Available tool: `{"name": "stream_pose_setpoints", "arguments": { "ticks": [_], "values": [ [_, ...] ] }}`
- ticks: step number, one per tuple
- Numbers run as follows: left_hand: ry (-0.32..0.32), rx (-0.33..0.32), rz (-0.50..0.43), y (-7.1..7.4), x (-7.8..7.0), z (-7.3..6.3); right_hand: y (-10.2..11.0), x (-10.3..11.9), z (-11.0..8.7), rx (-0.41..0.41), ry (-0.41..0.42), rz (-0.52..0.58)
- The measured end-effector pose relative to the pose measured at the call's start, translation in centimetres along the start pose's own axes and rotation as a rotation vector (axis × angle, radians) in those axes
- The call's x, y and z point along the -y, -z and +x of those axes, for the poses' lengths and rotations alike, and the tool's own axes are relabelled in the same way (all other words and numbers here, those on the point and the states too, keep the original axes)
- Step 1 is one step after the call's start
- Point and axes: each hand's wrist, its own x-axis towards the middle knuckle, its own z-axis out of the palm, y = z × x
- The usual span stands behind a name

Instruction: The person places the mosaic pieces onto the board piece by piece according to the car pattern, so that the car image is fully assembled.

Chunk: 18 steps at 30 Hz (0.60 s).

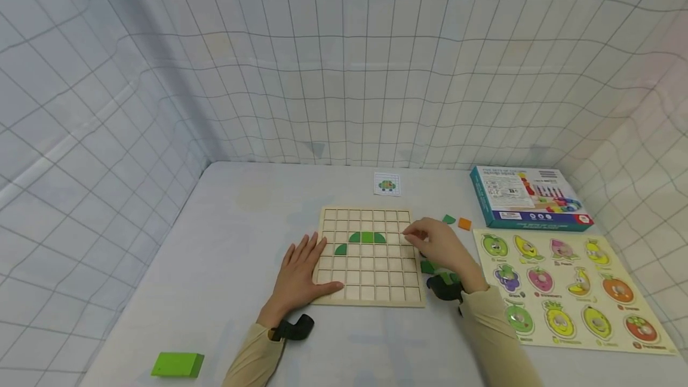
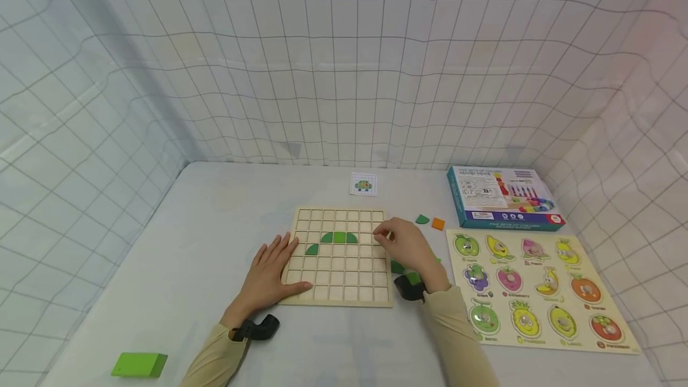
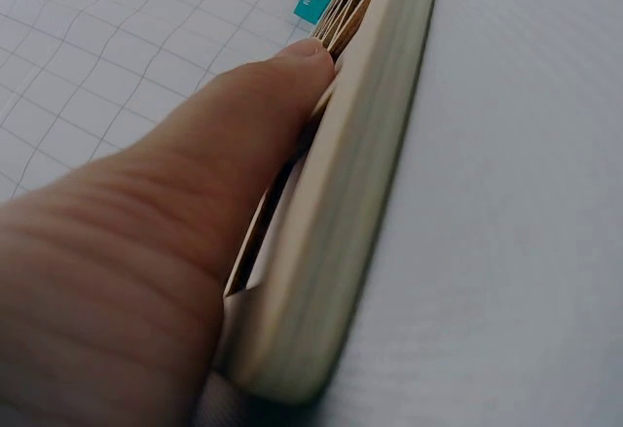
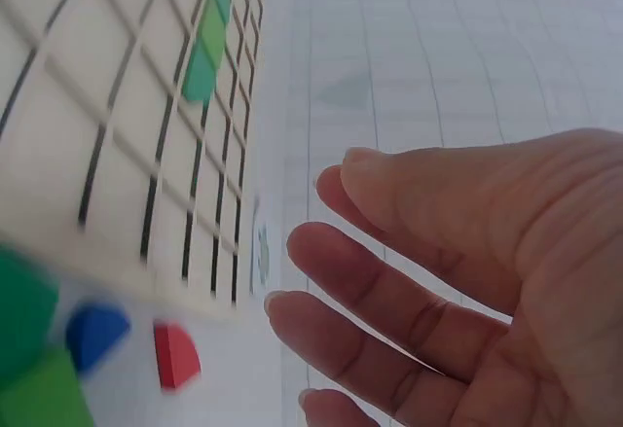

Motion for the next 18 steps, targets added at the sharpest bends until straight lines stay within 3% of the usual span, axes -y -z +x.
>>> {"name": "stream_pose_setpoints", "arguments": {
  "ticks": [5, 9, 18],
  "values": [
    [-0.010, -0.009, -0.002, -0.1, 0.2, 0.0, 1.9, -2.0, -1.7, 0.001, -0.100, -0.046],
    [-0.014, -0.019, 0.003, -0.2, 0.2, 0.0, 2.9, -3.4, -2.8, 0.048, -0.153, -0.087],
    [-0.012, -0.017, 0.009, -0.2, 0.2, 0.0, 3.0, -5.4, -4.2, 0.105, -0.237, -0.110]
  ]
}}
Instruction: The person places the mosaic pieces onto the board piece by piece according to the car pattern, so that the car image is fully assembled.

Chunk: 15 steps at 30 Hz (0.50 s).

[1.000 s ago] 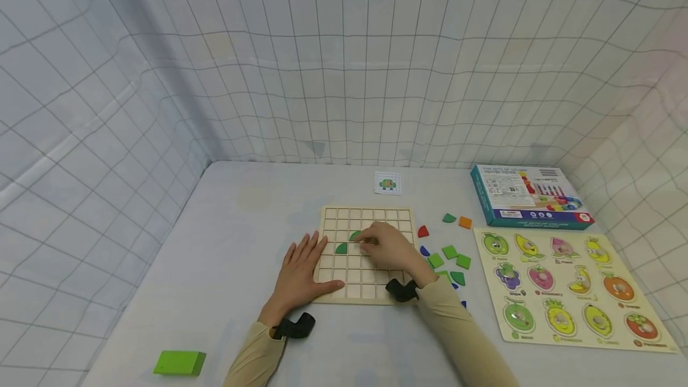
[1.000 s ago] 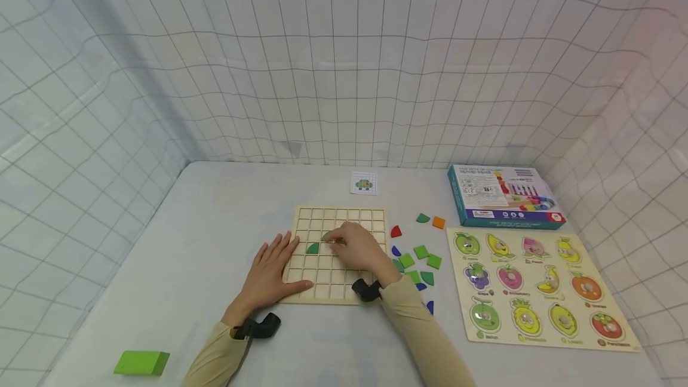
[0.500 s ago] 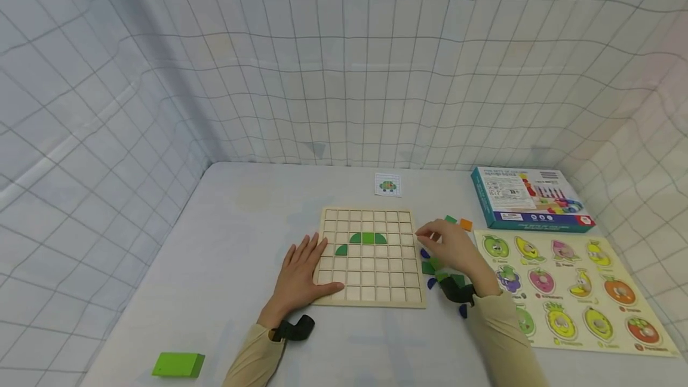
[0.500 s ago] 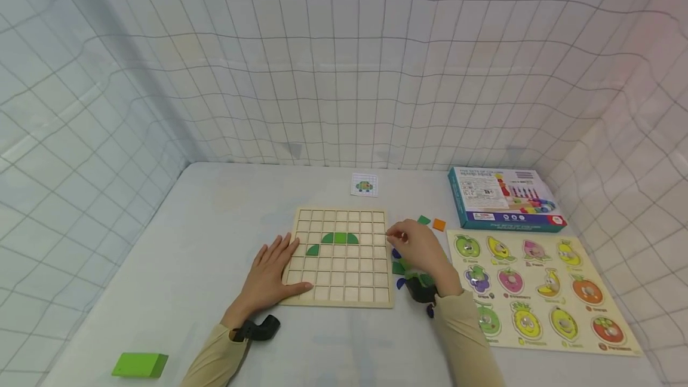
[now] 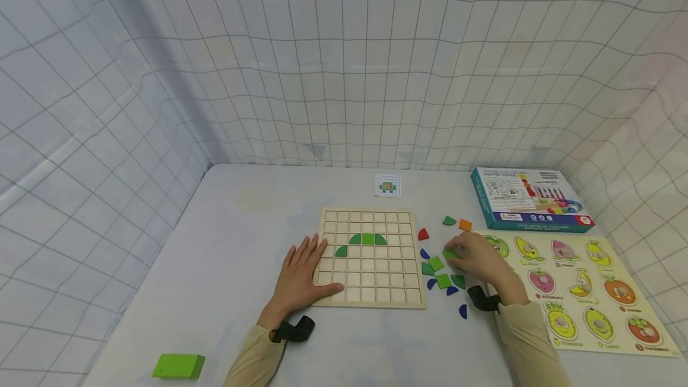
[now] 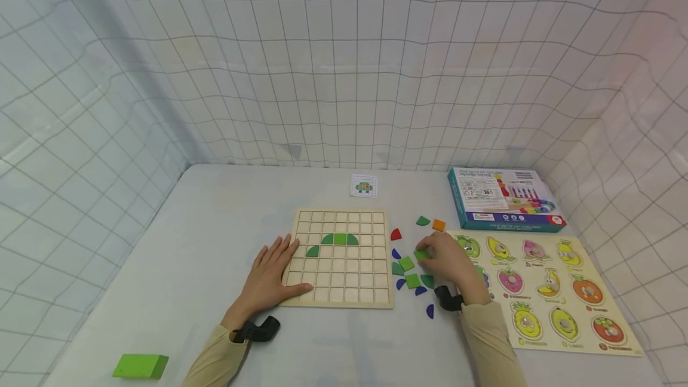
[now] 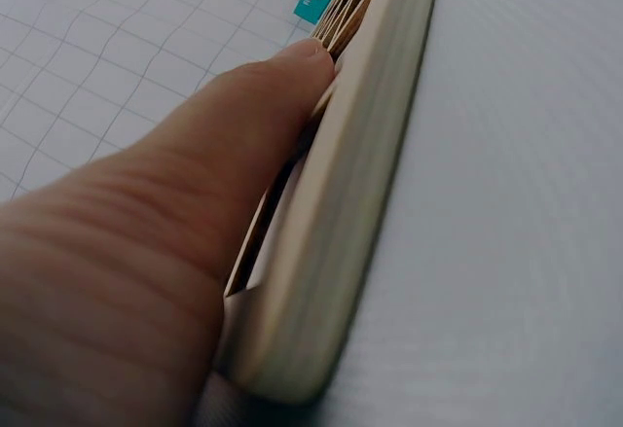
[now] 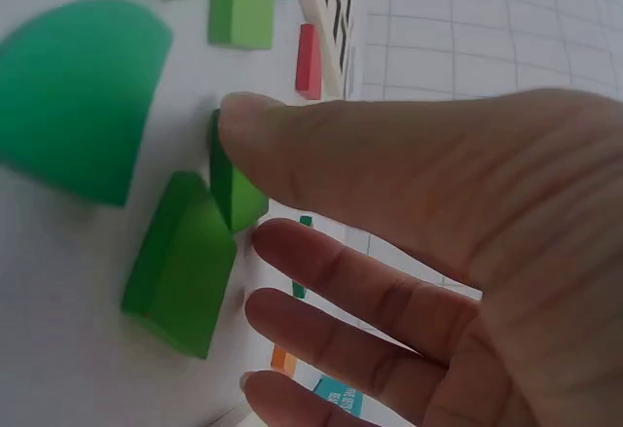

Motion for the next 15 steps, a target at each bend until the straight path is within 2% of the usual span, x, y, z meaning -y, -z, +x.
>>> {"name": "stream_pose_setpoints", "arguments": {
  "ticks": [9, 15],
  "values": [
    [-0.016, -0.018, -0.001, -0.13, 0.15, -0.05, -0.12, -0.72, -0.03, -0.010, 0.001, -0.016],
    [0.001, -0.005, -0.007, -0.09, 0.12, -0.05, -0.07, -0.98, 0.59, -0.001, 0.018, 0.000]
  ]
}}
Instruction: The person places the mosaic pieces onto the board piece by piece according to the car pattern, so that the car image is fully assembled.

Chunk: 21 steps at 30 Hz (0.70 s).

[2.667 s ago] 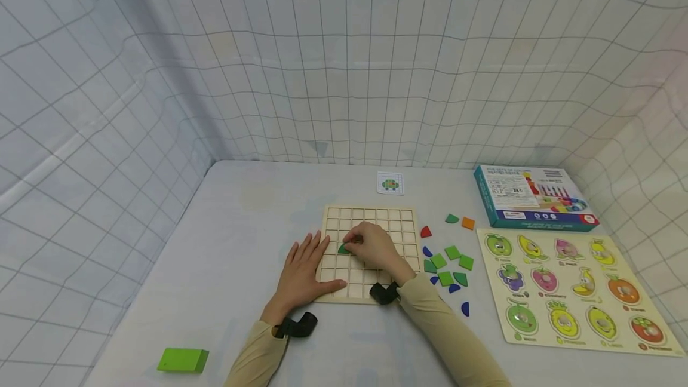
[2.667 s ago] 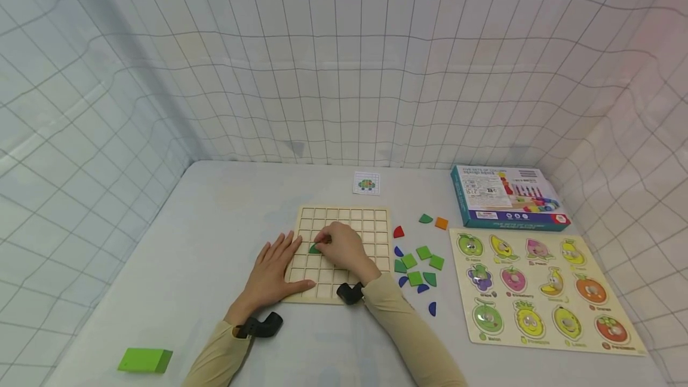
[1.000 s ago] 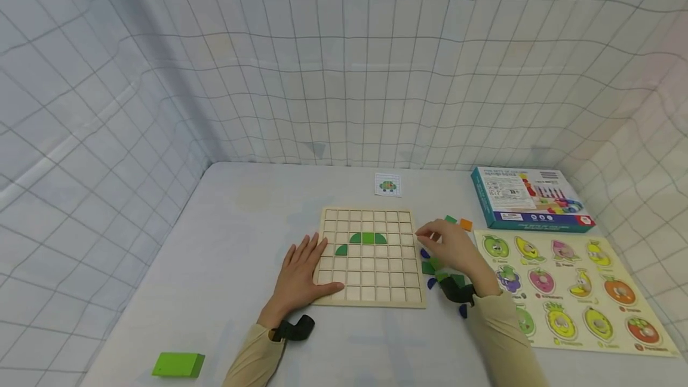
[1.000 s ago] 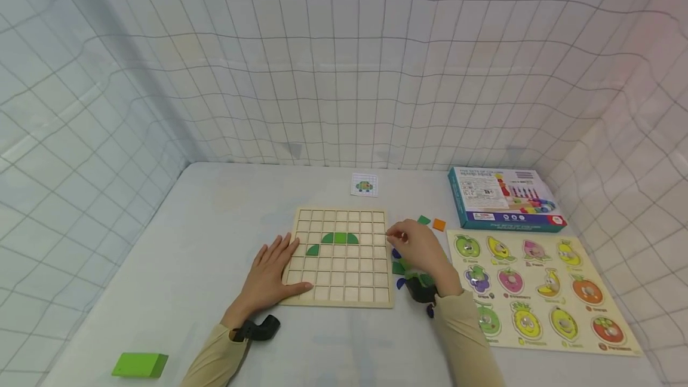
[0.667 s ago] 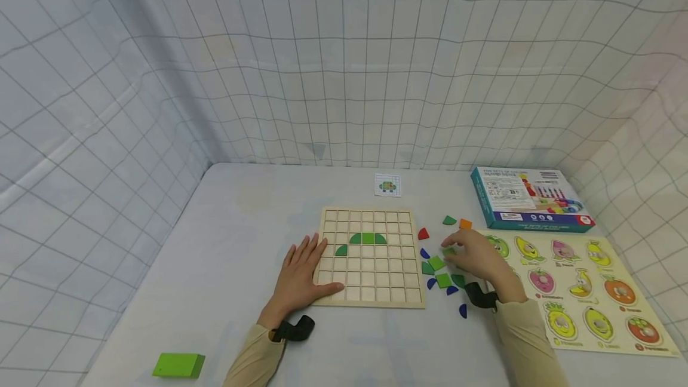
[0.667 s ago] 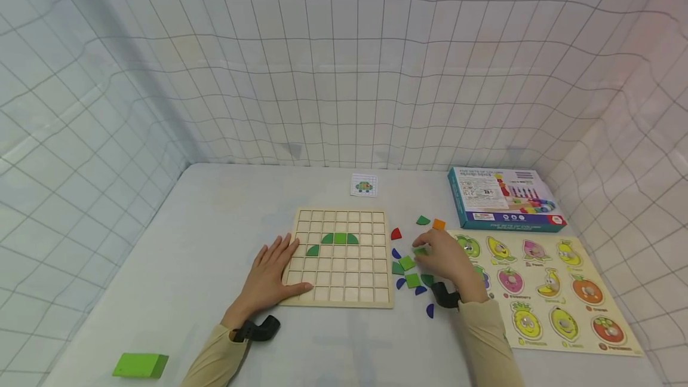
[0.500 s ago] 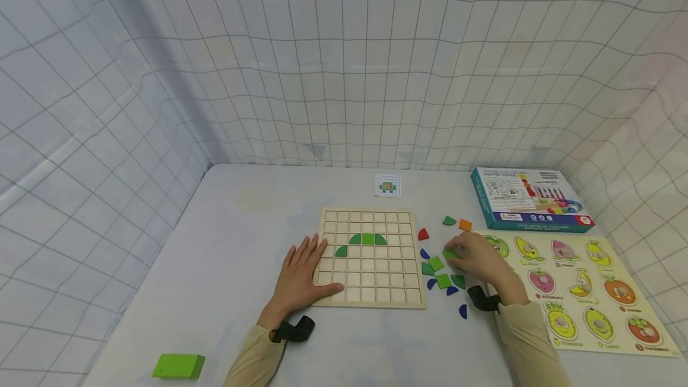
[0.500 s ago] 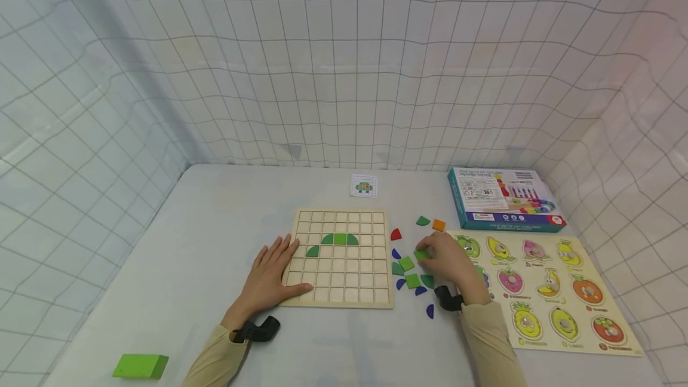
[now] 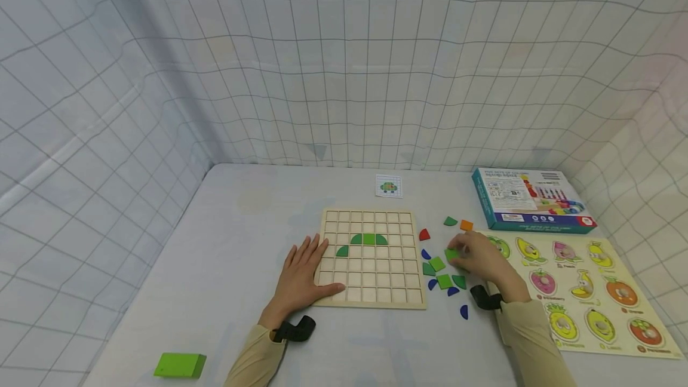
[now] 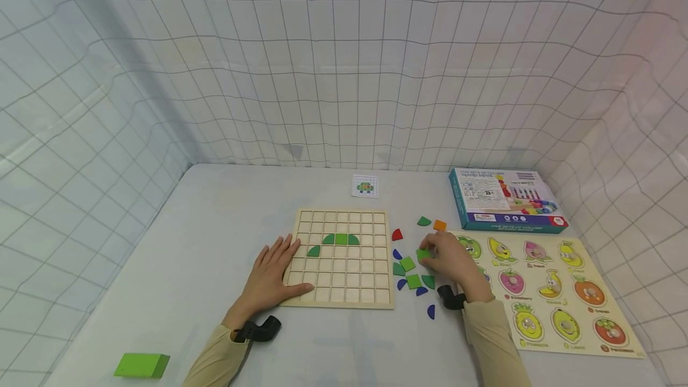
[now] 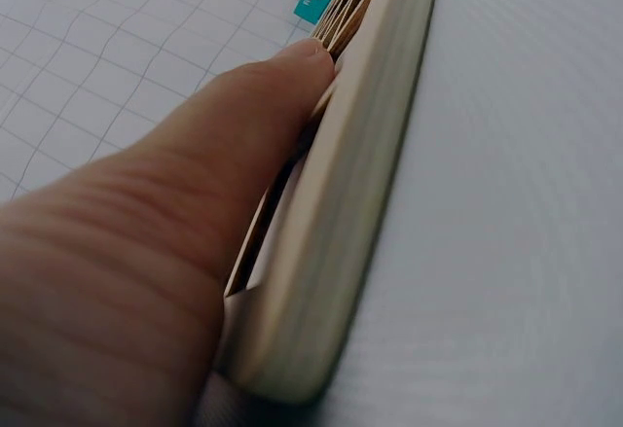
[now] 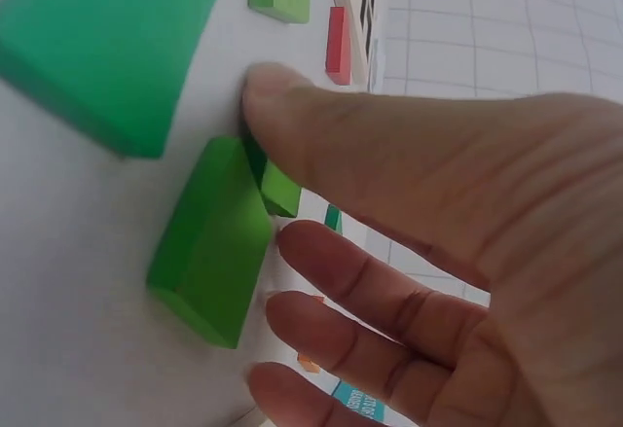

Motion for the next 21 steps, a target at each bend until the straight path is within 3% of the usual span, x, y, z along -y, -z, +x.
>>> {"name": "stream_pose_setpoints", "arguments": {
  "ticks": [8, 21],
  "values": [
    [0.013, 0.026, 0.000, 0.10, -0.16, 0.07, 0.03, -0.39, 0.84, 0.022, 0.007, 0.036],
    [0.012, 0.024, -0.007, 0.26, -0.27, 0.03, -0.09, 0.19, 0.14, -0.023, -0.004, 0.076]
  ]
}}
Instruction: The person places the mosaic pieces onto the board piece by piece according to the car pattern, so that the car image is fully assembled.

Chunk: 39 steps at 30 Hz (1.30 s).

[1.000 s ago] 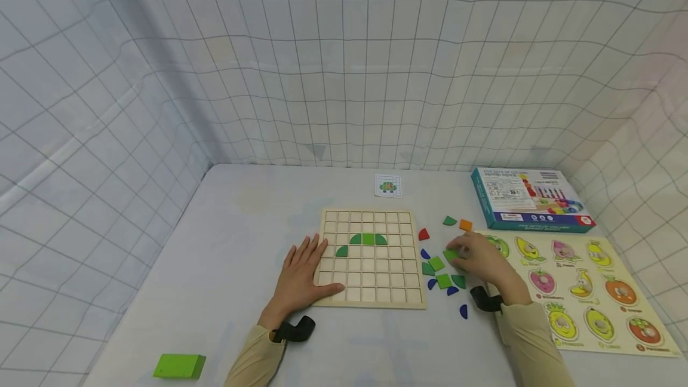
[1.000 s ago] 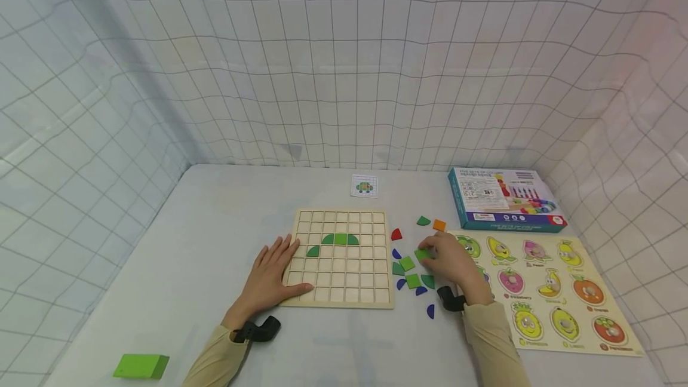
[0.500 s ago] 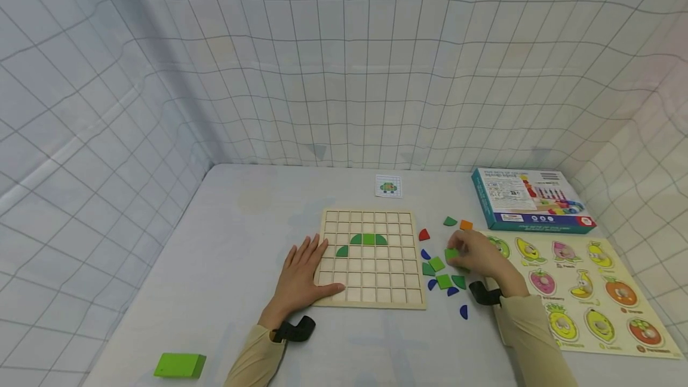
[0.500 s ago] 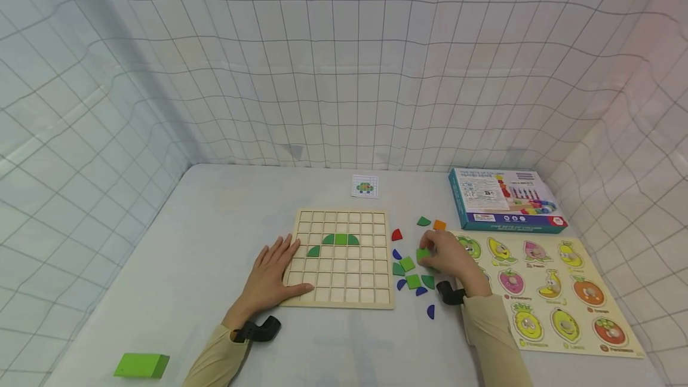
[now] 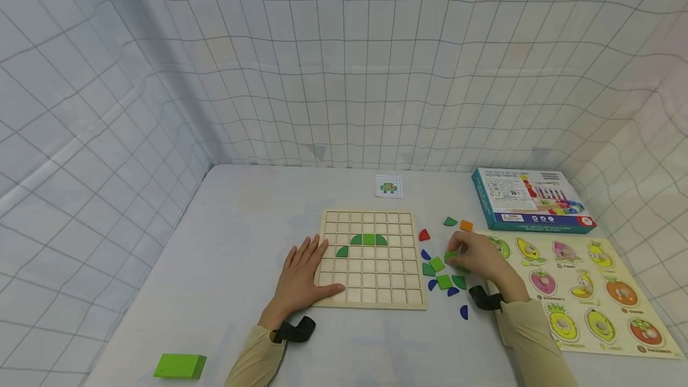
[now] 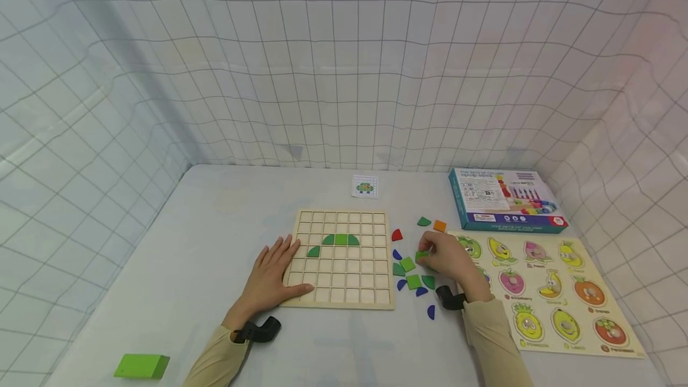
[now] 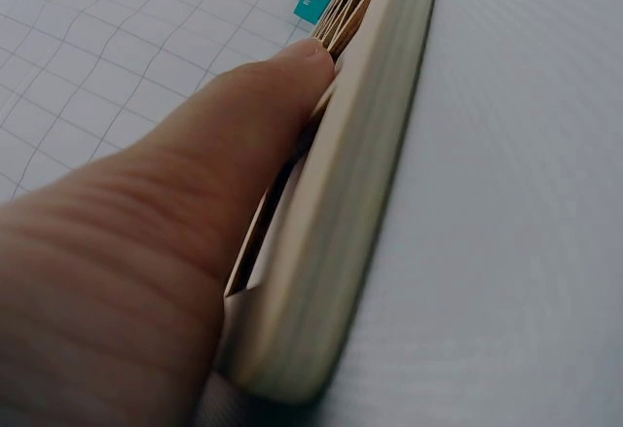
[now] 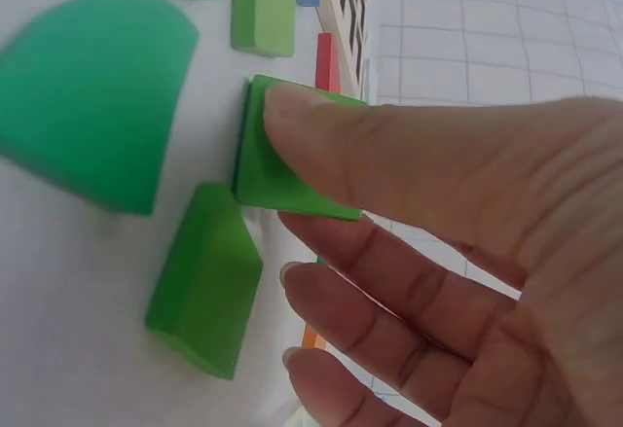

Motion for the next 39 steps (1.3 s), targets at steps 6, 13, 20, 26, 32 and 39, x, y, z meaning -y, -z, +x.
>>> {"name": "stream_pose_setpoints", "arguments": {
  "ticks": [6, 13, 20, 26, 32, 39],
  "values": [
    [0.004, 0.008, 0.003, 0.1, 0.0, 0.0, -0.3, 0.3, -0.3, -0.008, 0.018, -0.005],
    [0.009, 0.009, 0.002, 0.1, 0.0, 0.0, -0.7, 1.2, -0.5, -0.071, 0.073, -0.025],
    [0.009, 0.011, 0.001, 0.1, 0.0, 0.0, -1.8, 3.0, -0.1, -0.117, 0.158, 0.026],
    [0.007, 0.016, -0.002, 0.2, -0.2, 0.1, -3.5, 4.8, 0.7, -0.155, 0.269, 0.095],
    [0.003, 0.013, 0.000, 0.2, -0.1, 0.1, -5.2, 6.6, 1.8, -0.149, 0.363, 0.141],
    [0.007, 0.012, -0.001, 0.0, 0.1, 0.1, -6.9, 9.1, 3.0, -0.106, 0.419, 0.166]
  ]
}}
